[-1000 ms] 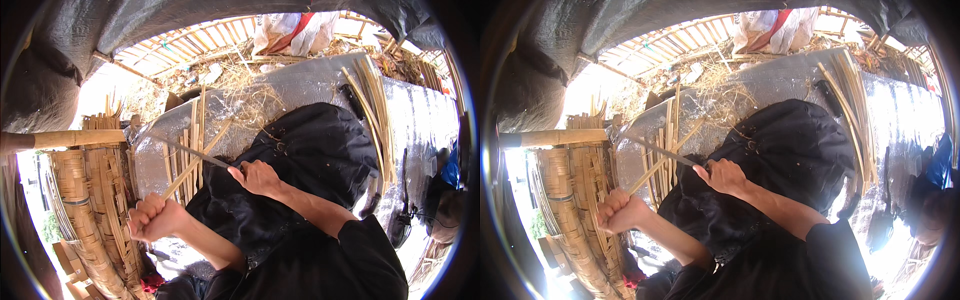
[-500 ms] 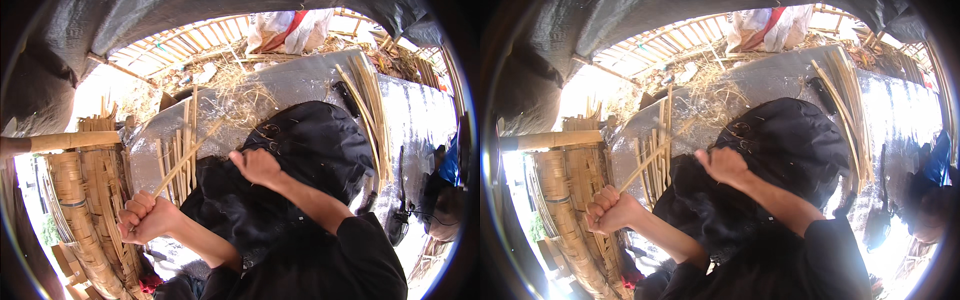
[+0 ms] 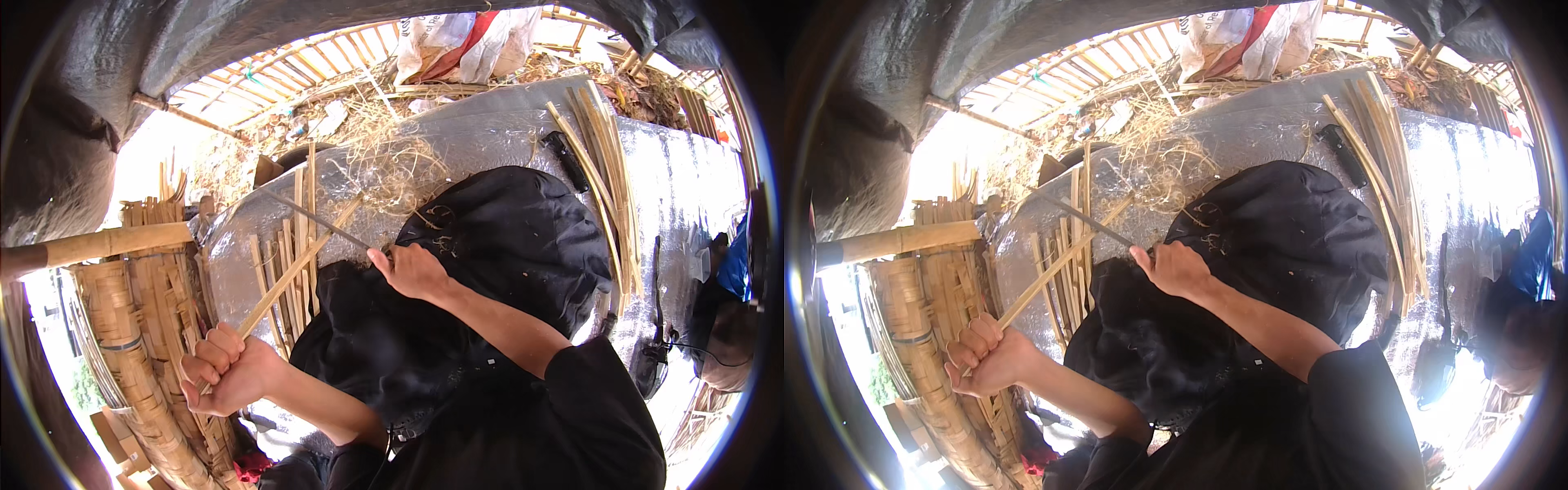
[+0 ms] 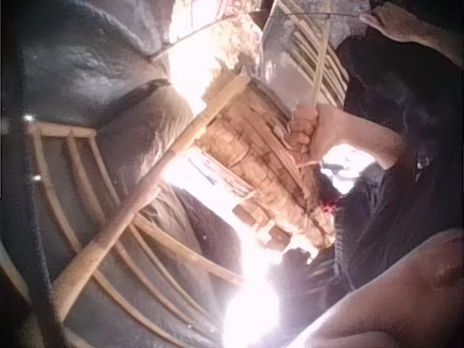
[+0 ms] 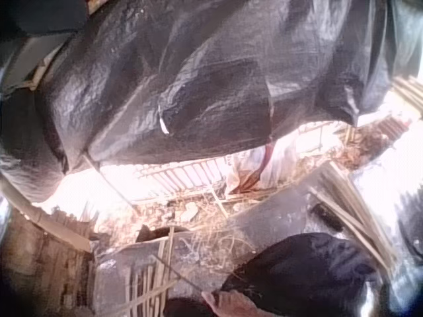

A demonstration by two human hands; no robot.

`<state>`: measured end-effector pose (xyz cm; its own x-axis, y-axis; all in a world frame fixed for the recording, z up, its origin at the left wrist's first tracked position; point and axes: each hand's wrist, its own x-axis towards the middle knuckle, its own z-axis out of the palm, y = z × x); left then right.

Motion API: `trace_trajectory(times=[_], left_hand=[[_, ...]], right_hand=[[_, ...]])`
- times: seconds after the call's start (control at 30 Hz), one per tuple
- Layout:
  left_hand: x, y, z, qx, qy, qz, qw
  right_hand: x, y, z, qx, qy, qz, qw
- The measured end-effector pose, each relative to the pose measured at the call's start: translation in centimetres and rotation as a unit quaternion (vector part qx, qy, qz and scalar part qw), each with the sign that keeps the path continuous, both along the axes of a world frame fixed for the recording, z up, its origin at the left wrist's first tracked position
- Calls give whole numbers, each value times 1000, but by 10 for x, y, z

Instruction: The person uses a knife to shave and smooth several thin strips of bamboo, holding the strips in one hand while sliding the blade down the length of the material.

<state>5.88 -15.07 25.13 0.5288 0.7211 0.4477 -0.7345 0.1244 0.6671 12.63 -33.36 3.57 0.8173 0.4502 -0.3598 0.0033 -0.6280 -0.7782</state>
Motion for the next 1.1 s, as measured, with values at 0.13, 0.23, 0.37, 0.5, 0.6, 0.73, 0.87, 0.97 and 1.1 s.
trace_trajectory(times=[0.13,0.23,0.37,0.5,0.6,0.73,0.87,0.97,1.1], left_hand=[[-14,13,10,14,14,-9,1000],[-44,31,24,80,-22,-98,992],[-71,41,27,111,-35,-93,989],[-92,55,22,35,-90,-103,990],[-87,60,-2,-48,-117,-176,976],[-57,65,-55,-73,15,-81,994],[-25,83,-105,19,457,281,844],[4,62,-123,182,393,221,874],[85,-38,-101,548,373,-8,749]], right_hand=[[9,-5,-21,-64,22,-44,997],[11,-17,-35,-79,3,-45,996],[-2,-13,-38,-43,-260,-116,958],[33,0,8,217,26,-158,963],[57,-5,61,463,337,-223,789],[87,-33,62,527,269,-277,757],[107,-63,54,571,162,-309,743],[106,-74,47,530,96,-300,787],[99,-87,38,530,80,-277,797]])
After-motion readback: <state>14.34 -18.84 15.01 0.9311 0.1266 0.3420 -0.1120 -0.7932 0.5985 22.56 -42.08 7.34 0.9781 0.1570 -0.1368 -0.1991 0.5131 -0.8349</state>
